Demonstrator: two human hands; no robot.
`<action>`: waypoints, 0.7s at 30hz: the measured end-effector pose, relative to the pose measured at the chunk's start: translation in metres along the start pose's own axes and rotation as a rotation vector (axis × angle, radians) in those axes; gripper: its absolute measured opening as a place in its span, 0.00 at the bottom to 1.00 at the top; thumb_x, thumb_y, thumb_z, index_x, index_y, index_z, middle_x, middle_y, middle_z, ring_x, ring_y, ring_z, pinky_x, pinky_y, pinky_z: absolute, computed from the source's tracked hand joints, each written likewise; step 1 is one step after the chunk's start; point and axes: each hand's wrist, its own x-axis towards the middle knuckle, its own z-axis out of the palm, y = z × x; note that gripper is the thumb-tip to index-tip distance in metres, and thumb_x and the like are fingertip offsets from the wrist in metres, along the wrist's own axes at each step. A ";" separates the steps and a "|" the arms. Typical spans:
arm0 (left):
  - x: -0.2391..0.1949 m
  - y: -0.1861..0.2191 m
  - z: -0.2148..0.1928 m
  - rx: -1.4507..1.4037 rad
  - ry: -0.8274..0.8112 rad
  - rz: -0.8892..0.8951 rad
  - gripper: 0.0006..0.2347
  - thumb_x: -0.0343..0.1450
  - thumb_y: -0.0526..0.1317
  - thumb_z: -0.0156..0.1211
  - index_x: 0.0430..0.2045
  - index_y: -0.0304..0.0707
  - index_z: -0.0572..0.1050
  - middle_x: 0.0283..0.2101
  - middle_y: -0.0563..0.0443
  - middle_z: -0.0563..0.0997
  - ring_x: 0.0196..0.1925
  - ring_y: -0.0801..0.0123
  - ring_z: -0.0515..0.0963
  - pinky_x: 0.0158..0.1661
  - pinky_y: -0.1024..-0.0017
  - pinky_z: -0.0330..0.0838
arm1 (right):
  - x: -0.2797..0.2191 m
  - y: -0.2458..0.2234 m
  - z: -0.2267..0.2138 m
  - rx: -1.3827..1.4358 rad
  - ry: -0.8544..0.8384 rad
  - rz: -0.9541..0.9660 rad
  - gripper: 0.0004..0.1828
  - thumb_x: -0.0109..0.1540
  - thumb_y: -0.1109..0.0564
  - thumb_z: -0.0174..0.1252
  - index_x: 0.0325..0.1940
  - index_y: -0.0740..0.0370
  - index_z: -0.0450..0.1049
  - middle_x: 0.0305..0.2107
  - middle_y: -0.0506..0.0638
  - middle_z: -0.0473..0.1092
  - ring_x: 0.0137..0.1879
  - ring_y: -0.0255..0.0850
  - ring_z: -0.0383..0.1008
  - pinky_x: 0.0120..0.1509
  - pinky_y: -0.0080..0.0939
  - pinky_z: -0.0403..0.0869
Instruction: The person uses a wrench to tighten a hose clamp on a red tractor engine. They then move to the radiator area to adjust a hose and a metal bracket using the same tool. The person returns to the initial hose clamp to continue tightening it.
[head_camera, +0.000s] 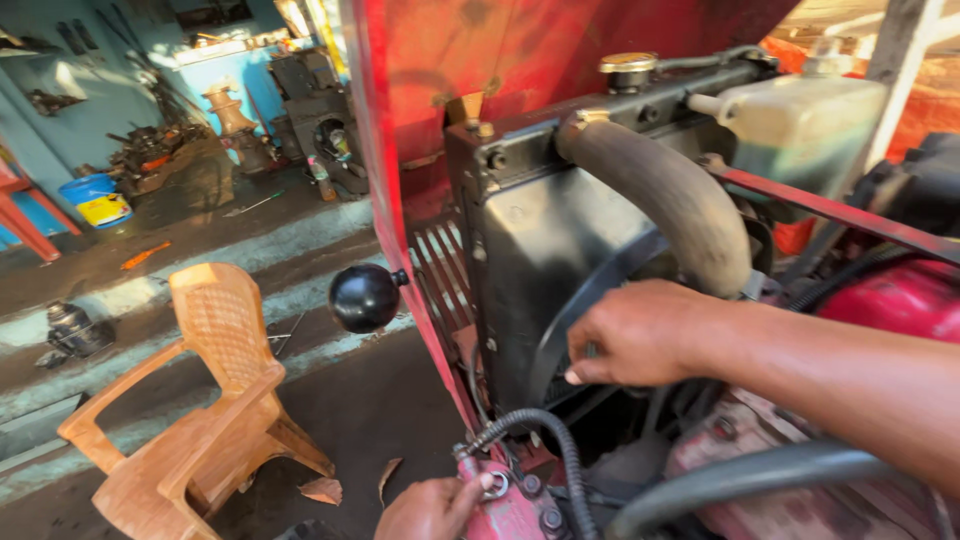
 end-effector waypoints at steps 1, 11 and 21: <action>-0.003 0.002 -0.001 -0.043 0.035 0.028 0.23 0.69 0.65 0.52 0.30 0.50 0.86 0.28 0.40 0.84 0.39 0.52 0.86 0.44 0.57 0.77 | 0.000 0.001 0.001 -0.007 0.016 -0.002 0.19 0.58 0.35 0.59 0.45 0.45 0.81 0.37 0.52 0.78 0.48 0.53 0.79 0.53 0.54 0.75; -0.032 0.121 -0.034 -0.451 0.259 0.337 0.14 0.70 0.52 0.59 0.32 0.40 0.81 0.22 0.45 0.81 0.28 0.60 0.83 0.32 0.63 0.75 | 0.012 0.014 0.015 0.143 -0.069 0.076 0.26 0.60 0.30 0.54 0.46 0.48 0.82 0.40 0.52 0.81 0.49 0.51 0.81 0.55 0.51 0.75; 0.024 0.181 -0.065 -2.155 0.455 0.147 0.12 0.77 0.41 0.42 0.46 0.30 0.65 0.42 0.35 0.80 0.50 0.47 0.80 0.54 0.48 0.77 | 0.014 0.041 0.025 0.815 -0.355 0.147 0.31 0.59 0.32 0.59 0.55 0.54 0.76 0.39 0.50 0.80 0.41 0.38 0.81 0.45 0.43 0.78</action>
